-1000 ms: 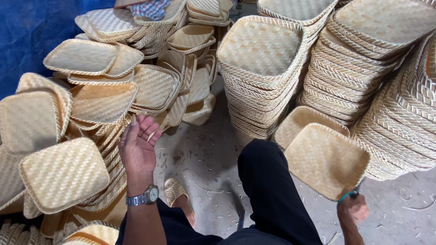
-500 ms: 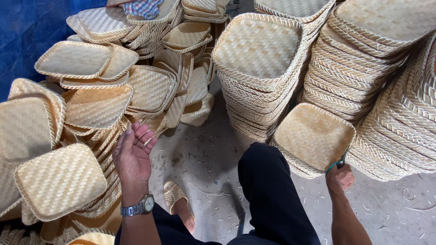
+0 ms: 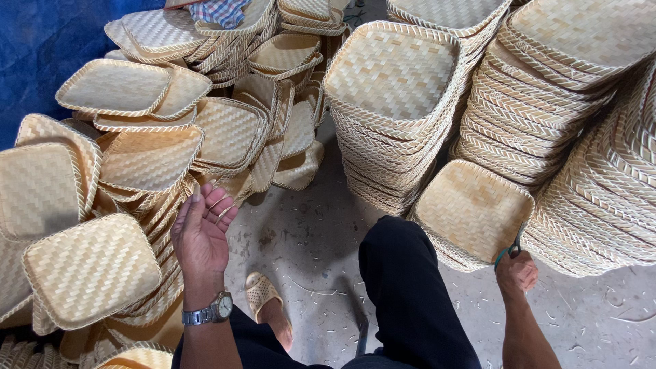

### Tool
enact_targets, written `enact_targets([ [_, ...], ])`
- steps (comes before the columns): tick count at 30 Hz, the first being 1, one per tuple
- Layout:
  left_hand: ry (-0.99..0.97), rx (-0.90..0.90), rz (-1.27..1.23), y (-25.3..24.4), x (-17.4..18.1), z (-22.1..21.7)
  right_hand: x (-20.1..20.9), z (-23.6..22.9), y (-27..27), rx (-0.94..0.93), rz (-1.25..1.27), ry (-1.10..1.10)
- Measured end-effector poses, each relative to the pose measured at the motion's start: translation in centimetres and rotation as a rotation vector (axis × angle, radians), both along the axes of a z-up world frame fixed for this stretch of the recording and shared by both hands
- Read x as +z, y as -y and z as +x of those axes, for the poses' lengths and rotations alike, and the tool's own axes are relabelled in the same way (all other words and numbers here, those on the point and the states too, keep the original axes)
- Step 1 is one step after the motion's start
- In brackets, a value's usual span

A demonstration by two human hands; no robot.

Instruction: The person trims the excess edges of woven bamboo trays using scissors and stacks them on the floor.

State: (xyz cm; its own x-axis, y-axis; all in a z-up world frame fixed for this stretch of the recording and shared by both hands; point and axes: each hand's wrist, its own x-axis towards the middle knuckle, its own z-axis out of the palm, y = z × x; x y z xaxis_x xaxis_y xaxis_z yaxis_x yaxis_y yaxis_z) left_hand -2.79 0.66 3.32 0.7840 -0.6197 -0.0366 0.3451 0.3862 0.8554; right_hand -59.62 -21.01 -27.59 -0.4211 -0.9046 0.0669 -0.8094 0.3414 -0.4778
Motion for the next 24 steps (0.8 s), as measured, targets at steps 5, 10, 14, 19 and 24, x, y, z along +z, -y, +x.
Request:
enact_targets([
  [5, 0.012, 0.008, 0.007, 0.0, 0.2, -0.2, 0.4, -0.3, -0.4, -0.006, 0.064, 0.013],
  [10, -0.016, -0.009, -0.039, -0.2, 0.4, 0.2, -0.2, -0.1, -0.7, 0.01, -0.027, -0.118],
  [14, -0.002, 0.033, -0.168, -2.4, 2.3, 1.9, -0.6, -0.5, -2.2, -0.015, -0.424, -0.332],
  [19, 0.05, 0.307, -0.282, -9.8, 3.9, 5.5, 1.3, 3.0, -0.8, 0.116, -0.449, -0.261],
  [24, 0.061, 0.631, -0.061, -18.7, -4.6, 9.4, 4.0, 11.9, 3.6, 0.376, -0.338, -0.169],
])
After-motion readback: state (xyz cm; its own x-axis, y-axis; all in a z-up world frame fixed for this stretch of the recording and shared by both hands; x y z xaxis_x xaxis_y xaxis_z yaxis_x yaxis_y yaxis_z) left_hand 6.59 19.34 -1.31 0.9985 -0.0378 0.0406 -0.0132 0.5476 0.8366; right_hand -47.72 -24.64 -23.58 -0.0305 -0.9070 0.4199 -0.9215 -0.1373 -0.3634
